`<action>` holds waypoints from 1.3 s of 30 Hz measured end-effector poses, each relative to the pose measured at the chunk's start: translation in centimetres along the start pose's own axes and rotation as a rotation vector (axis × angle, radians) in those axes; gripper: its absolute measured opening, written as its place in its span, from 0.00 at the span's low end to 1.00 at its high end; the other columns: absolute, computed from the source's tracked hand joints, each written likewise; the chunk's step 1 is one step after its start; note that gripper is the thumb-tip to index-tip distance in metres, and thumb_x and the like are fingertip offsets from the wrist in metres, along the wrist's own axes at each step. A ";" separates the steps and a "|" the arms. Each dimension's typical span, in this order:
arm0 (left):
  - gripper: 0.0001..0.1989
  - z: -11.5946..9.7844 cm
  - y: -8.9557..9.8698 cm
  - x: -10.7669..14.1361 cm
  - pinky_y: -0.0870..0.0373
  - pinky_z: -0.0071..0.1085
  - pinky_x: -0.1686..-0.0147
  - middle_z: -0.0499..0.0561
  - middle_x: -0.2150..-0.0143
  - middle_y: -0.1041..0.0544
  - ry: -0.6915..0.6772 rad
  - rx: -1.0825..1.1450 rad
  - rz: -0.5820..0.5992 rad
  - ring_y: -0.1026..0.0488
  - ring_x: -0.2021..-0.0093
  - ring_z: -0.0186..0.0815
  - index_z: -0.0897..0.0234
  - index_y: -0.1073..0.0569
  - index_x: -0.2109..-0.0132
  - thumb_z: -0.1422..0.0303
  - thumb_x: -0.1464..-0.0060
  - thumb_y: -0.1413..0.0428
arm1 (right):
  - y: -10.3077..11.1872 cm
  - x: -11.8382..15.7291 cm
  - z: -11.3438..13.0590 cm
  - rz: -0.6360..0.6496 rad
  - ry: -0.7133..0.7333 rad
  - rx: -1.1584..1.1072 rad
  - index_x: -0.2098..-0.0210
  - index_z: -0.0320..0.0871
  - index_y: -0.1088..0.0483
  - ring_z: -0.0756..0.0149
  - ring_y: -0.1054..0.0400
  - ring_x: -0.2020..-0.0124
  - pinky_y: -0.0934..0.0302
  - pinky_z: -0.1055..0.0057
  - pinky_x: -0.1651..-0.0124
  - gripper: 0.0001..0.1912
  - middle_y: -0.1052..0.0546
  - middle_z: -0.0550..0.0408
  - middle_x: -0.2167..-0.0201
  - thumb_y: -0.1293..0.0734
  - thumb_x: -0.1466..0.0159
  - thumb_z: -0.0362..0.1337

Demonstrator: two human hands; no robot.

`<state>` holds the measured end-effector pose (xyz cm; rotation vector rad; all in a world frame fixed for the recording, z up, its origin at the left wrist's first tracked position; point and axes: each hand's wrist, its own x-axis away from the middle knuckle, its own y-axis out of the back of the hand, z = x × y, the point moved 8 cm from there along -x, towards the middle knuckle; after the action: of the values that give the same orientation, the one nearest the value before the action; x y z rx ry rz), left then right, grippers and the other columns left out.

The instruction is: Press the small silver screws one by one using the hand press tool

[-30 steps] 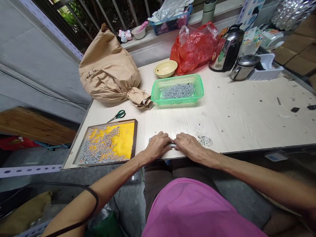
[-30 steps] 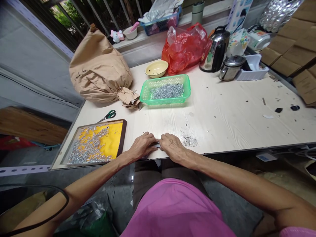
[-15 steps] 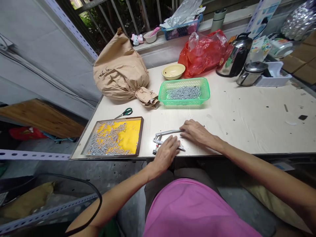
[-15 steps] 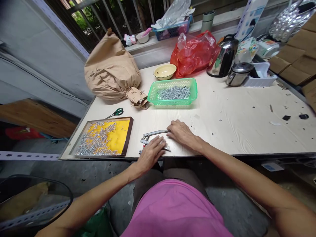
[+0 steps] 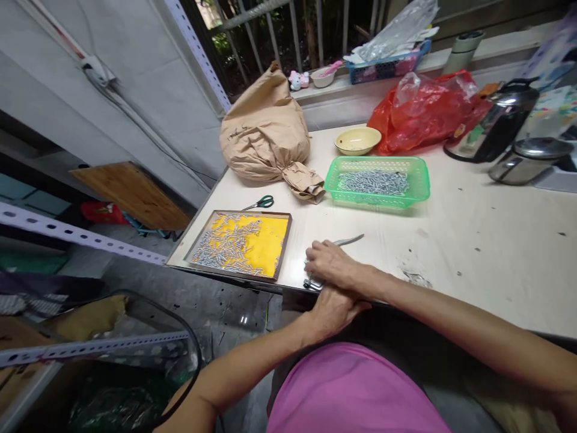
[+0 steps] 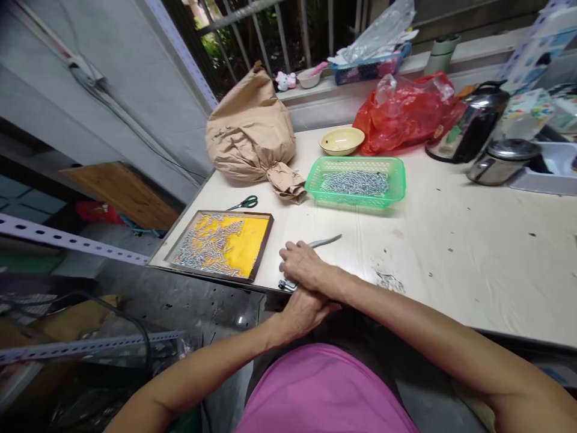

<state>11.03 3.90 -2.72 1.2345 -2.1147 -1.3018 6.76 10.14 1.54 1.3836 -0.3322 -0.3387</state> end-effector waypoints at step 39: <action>0.21 0.1 2.9 1.8 0.35 0.39 0.46 0.58 0.46 0.30 -0.135 -0.118 -0.114 0.35 0.44 0.45 0.64 0.35 0.43 0.59 0.40 0.51 | 12.0 3.7 3.9 -0.866 0.271 -0.246 0.57 0.46 0.31 0.67 0.33 0.62 0.35 0.69 0.60 0.12 0.27 0.52 0.64 0.41 0.36 0.28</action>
<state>8.58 3.06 -0.55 1.2656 -2.0487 -1.5761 8.98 6.96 14.14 1.2475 0.5450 -0.8570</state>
